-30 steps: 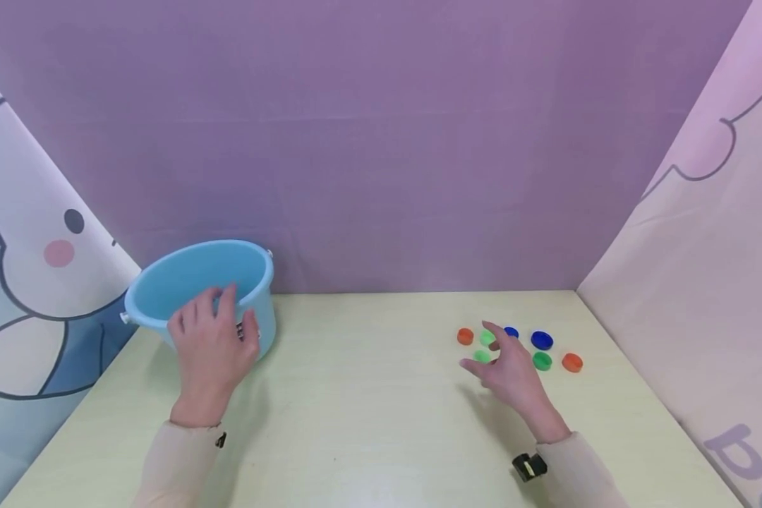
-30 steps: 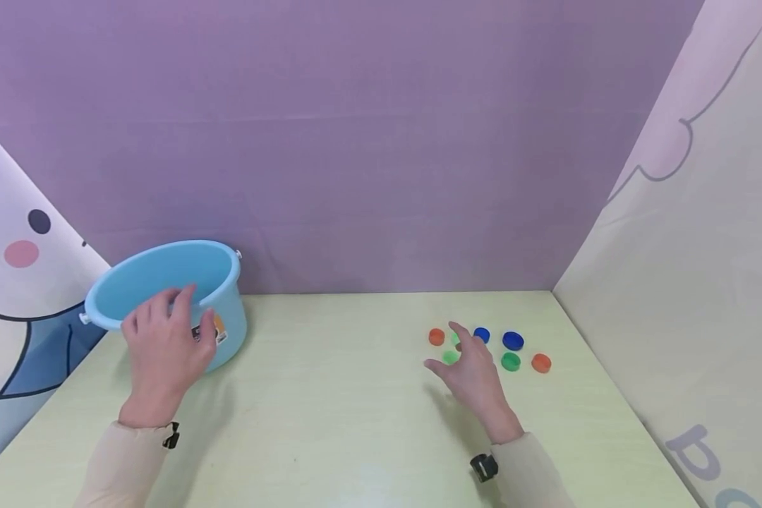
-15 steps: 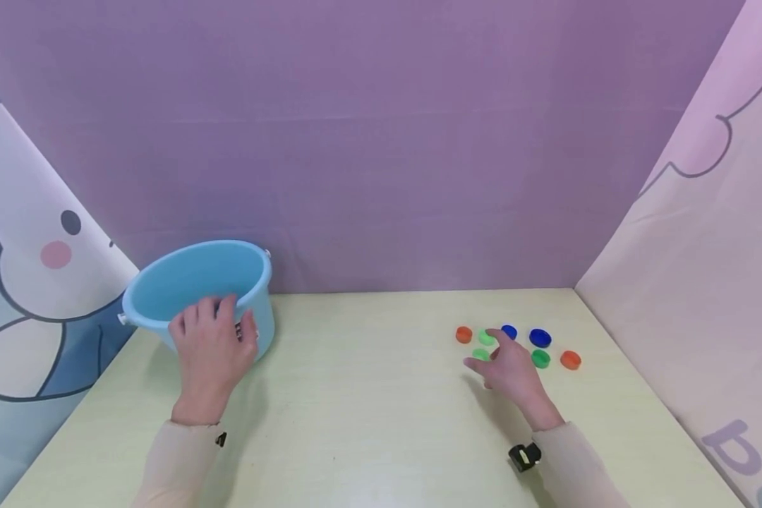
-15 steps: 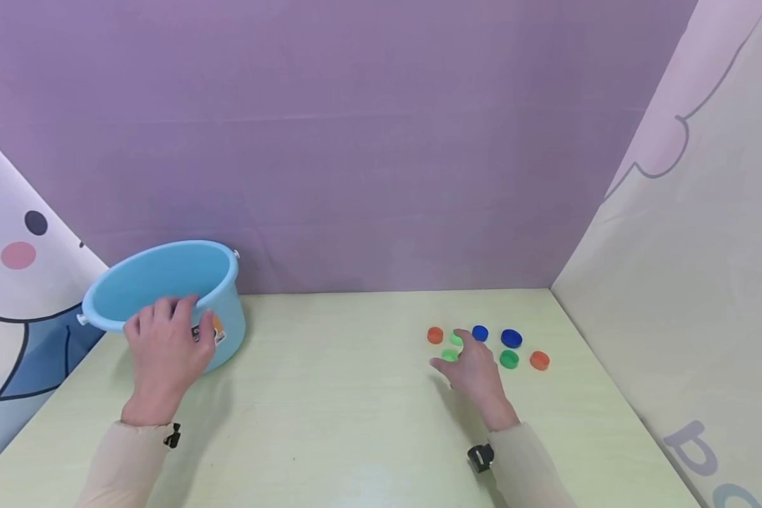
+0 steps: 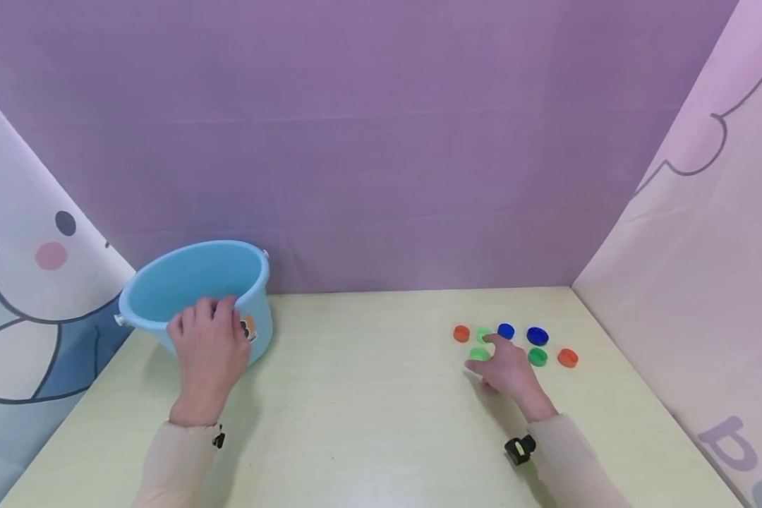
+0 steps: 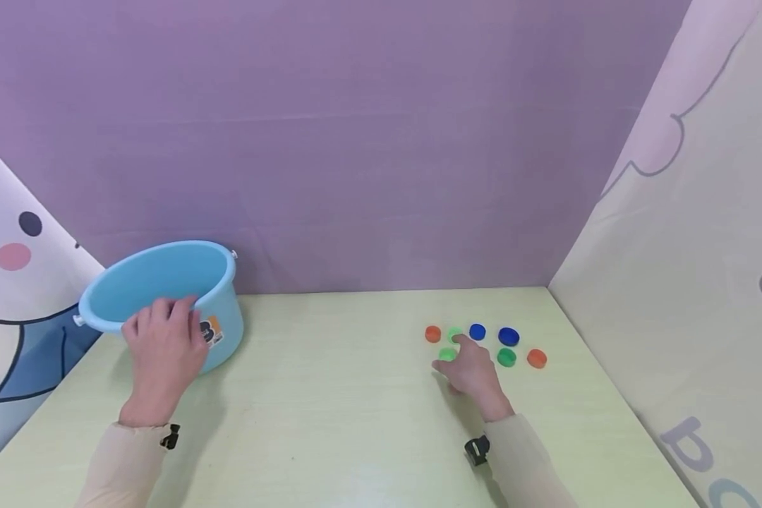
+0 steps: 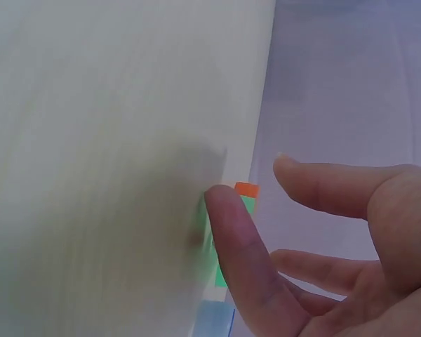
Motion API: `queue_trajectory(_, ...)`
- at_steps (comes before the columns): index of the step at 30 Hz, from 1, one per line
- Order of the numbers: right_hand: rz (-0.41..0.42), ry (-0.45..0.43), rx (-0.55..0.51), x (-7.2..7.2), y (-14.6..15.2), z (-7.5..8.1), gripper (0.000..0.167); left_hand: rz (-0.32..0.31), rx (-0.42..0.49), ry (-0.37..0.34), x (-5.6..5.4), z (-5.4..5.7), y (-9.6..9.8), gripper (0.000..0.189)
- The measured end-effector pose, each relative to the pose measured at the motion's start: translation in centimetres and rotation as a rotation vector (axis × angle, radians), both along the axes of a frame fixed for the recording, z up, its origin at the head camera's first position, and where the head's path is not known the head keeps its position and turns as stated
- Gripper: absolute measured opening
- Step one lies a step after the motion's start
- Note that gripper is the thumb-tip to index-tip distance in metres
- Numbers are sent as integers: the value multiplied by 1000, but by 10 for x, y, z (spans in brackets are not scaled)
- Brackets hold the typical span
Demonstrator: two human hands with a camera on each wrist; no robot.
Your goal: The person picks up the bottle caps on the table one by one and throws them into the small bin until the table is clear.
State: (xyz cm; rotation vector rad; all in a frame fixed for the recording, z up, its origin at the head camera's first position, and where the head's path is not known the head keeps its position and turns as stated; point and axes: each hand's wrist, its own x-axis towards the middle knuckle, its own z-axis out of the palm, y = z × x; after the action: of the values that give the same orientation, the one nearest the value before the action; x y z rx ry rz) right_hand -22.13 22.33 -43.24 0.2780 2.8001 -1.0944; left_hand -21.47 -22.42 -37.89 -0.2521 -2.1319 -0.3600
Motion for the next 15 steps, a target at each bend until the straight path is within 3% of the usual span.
queue_trajectory(15, -10, -22, 4, -6, 1, -1, 60, -47, 37, 18, 4, 2, 5, 17)
